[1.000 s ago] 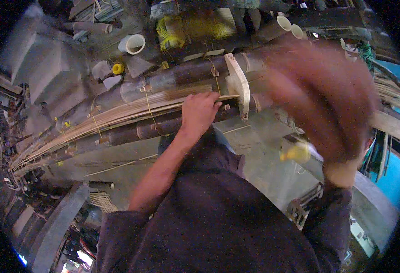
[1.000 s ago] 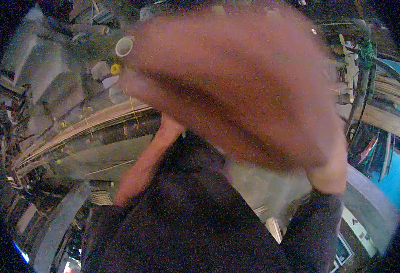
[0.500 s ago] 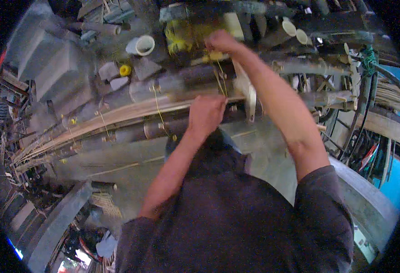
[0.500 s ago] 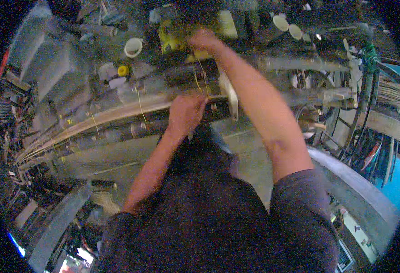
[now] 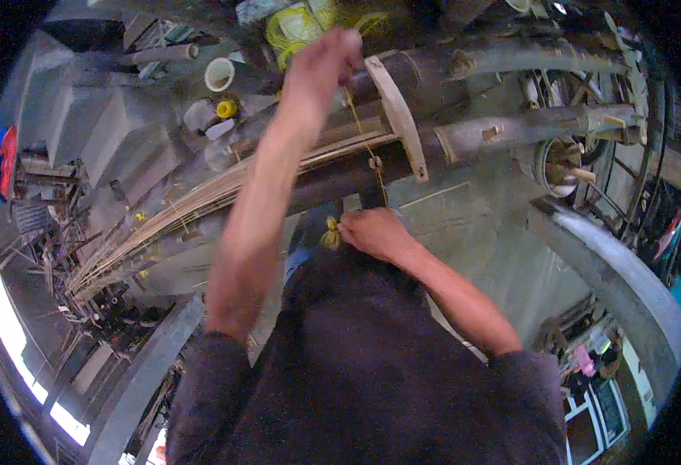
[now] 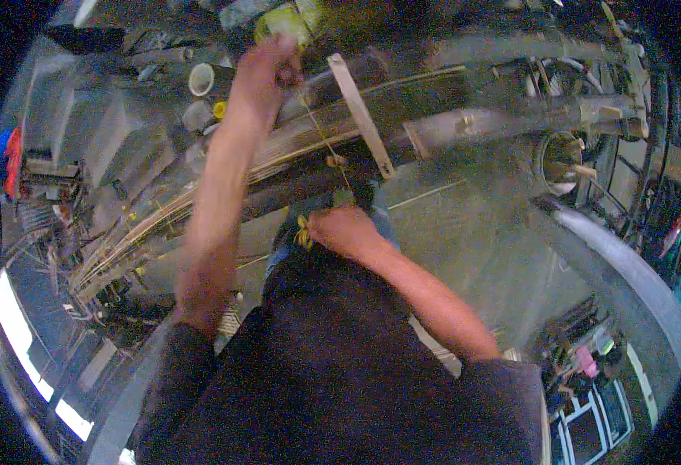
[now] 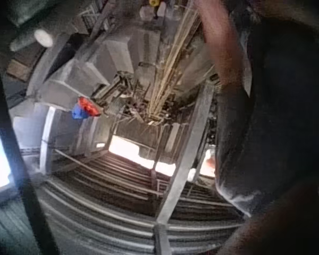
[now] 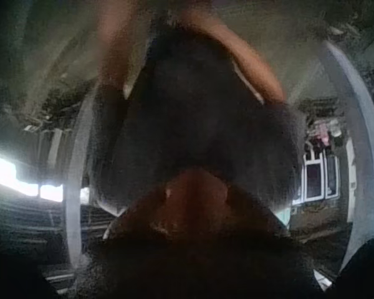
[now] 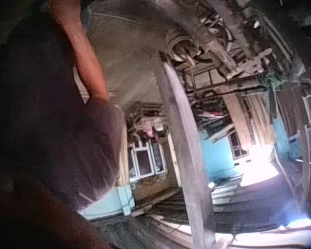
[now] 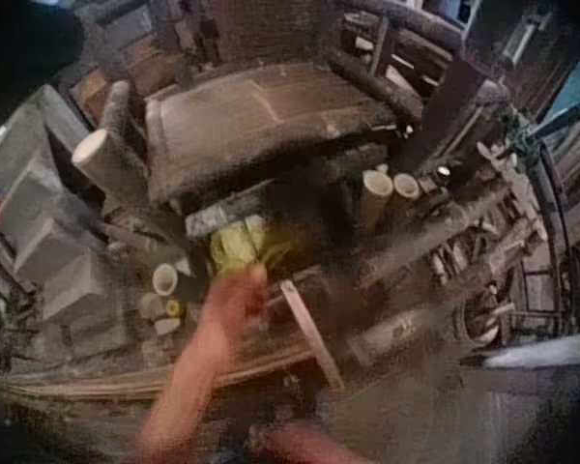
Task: The person repeatedly ties yellow rope around a bundle of thin wooden sticks resting on a metal frame. They walk along the frame, loop the rope, and secure it at multiple points.
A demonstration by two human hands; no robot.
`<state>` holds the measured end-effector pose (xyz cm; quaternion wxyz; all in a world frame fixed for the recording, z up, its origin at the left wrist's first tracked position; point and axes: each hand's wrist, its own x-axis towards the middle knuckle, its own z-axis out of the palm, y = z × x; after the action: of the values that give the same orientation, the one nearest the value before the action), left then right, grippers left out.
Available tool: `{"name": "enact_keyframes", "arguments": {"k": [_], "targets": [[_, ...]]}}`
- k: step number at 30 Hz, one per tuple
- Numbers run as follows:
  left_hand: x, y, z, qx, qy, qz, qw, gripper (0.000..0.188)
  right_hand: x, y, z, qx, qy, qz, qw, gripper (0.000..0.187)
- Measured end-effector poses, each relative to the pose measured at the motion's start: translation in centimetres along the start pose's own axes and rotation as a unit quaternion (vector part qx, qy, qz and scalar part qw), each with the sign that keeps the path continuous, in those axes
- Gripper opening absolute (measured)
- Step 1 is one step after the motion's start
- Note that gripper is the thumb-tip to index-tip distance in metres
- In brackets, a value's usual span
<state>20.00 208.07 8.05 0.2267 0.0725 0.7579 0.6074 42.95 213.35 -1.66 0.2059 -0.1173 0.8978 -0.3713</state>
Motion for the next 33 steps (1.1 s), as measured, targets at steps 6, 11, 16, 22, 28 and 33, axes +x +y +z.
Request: {"name": "enact_keyframes", "arguments": {"k": [6, 11, 16, 22, 28, 33], "targets": [[7.1, -9.8, -0.9, -0.147, 0.066, -0.156, 0.975, 0.018, -0.7, 0.3, -0.4, 0.015, 0.009, -0.041, 0.999, 0.018], [5.9, -6.8, -11.6, -0.293, 0.036, -0.143, 0.945, 0.017, -3.9, -11.2, -10.2, 0.168, -0.068, -0.246, 0.952, 0.049], [4.0, -7.0, -18.2, -0.239, 0.016, -0.117, 0.964, 0.029, -2.5, -25.4, -9.9, 0.243, 0.104, -0.451, 0.852, 0.023], [-4.5, -10.3, -29.1, 0.131, -0.007, 0.104, 0.986, 0.038, 3.8, -22.5, 5.3, 0.206, -0.065, -0.137, 0.967, 0.058], [-14.8, -13.6, -38.0, 0.187, 0.104, 0.112, 0.97, 0.031, 12.1, -22.6, 19.1, 0.588, 0.103, 0.212, 0.773, 0.04], [-22.2, -16.1, -34.9, 0.346, 0.038, 0.137, 0.927, 0.024, 13.0, -32.8, 1.7, 0.021, 0.072, 0.025, 0.997, 0.011]]}}
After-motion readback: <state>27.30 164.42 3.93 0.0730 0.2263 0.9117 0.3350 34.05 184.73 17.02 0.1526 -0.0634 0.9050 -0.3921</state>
